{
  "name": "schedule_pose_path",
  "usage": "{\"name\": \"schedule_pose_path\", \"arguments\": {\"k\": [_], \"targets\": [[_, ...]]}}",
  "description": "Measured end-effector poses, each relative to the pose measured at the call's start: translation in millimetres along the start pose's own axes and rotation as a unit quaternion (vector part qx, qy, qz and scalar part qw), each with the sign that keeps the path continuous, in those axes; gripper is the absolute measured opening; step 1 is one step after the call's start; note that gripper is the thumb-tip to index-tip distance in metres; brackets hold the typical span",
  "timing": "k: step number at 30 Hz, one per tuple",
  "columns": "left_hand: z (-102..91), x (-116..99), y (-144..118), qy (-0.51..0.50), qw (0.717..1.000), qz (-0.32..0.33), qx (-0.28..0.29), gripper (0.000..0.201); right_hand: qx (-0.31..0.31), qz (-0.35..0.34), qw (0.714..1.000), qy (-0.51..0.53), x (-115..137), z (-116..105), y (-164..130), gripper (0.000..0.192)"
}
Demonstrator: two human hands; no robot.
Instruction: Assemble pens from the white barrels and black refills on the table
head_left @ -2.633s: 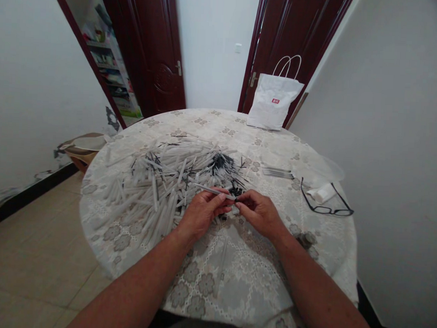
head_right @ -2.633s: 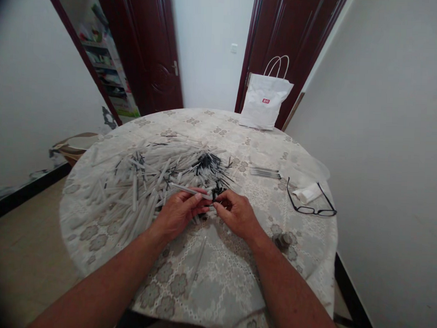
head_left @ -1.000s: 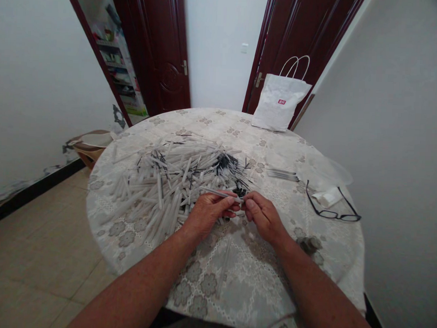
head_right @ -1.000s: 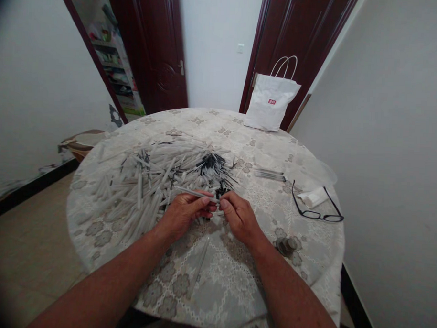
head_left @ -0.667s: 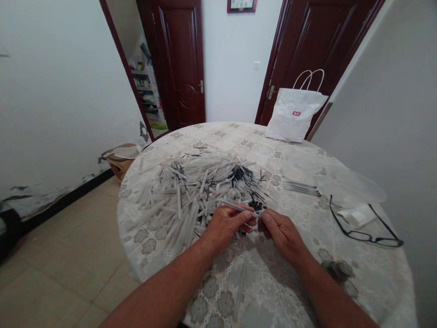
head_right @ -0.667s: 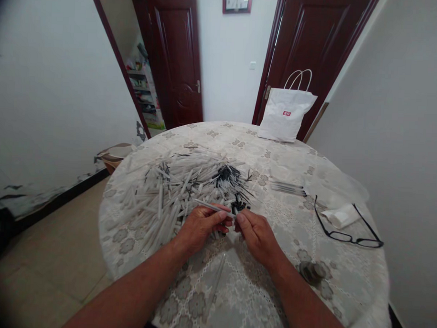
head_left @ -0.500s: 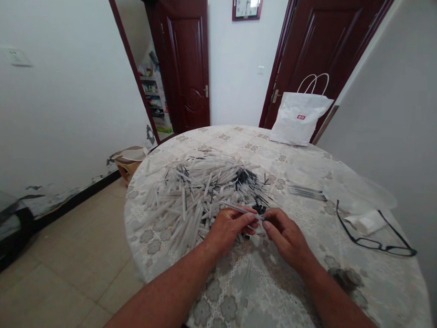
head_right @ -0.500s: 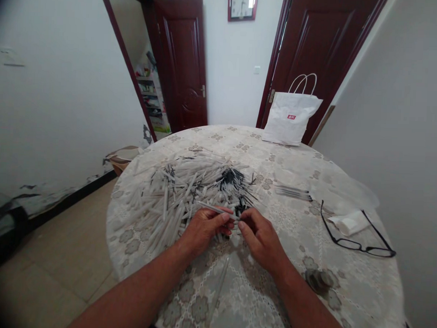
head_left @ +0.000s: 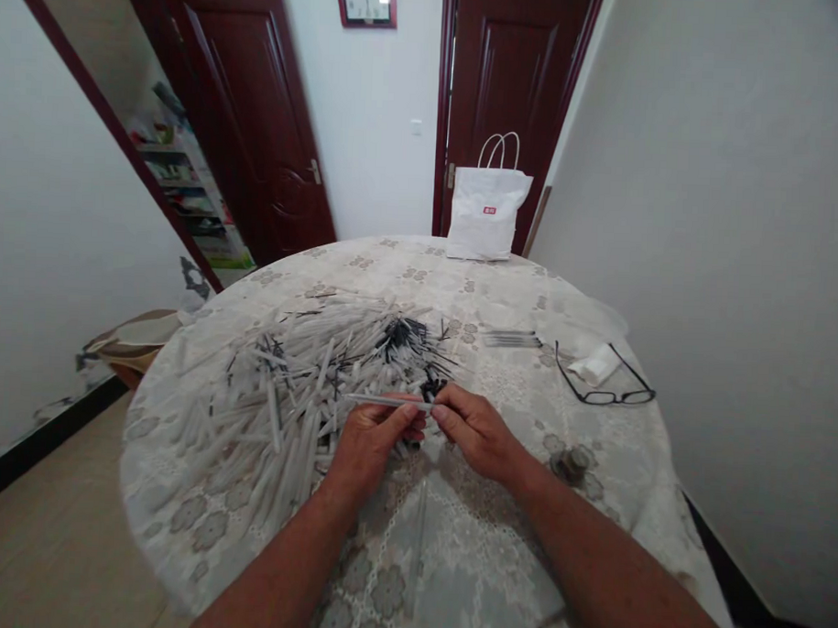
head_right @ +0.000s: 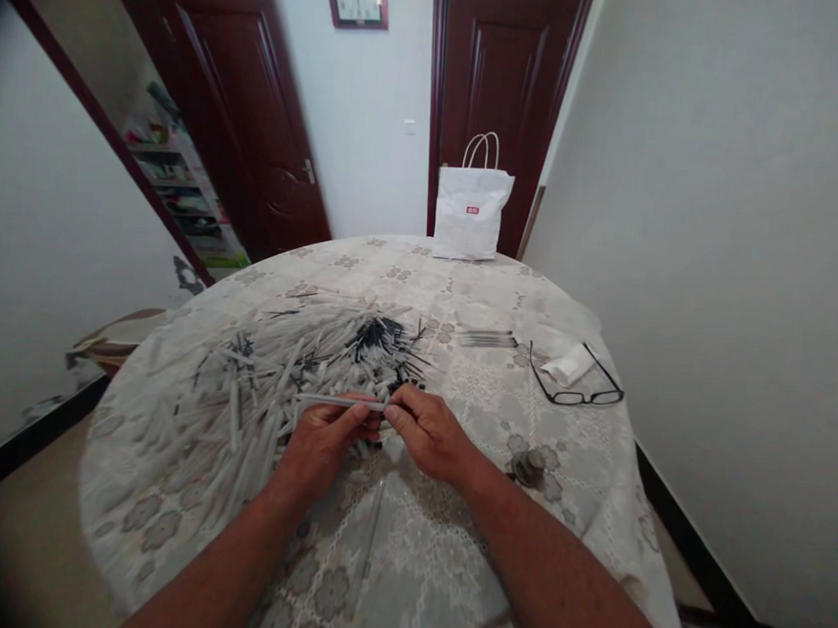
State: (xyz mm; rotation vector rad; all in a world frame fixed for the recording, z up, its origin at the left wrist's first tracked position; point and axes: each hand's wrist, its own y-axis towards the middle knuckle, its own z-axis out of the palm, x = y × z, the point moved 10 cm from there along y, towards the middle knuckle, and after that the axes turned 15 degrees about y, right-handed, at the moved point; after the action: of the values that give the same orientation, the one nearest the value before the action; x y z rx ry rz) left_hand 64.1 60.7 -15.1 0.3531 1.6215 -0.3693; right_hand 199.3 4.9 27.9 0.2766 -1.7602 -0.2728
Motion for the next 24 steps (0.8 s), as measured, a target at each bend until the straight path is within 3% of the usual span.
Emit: {"name": "schedule_pose_path", "arguments": {"k": [4,11,14,18,21,24], "targets": [[3.0,0,-2,0.027,1.000,-0.002,0.010,0.033,0.011,0.013,1.000,0.017,-1,0,0,0.042],[0.2,-11,-4,-0.027,0.999,0.004,-0.018,0.031,0.005,-0.003,0.999,0.036,7,-4,0,0.044],[0.0,-18,-5,-0.017,1.000,0.016,-0.020,0.028,0.011,0.041,0.991,0.130,-3,-1,0,0.049],[-2.2,-19,-5,0.003,0.999,0.023,-0.028,0.030,0.026,0.140,0.952,0.272,-23,9,0,0.051],[-2.9,-22,-5,0.038,0.998,0.037,-0.028,0.031,0.033,0.186,0.932,0.311,-31,13,-1,0.050],[-0.7,-30,-5,0.097,0.993,0.063,-0.021,0.029,0.025,0.174,0.940,0.294,-32,9,1,0.050]]}}
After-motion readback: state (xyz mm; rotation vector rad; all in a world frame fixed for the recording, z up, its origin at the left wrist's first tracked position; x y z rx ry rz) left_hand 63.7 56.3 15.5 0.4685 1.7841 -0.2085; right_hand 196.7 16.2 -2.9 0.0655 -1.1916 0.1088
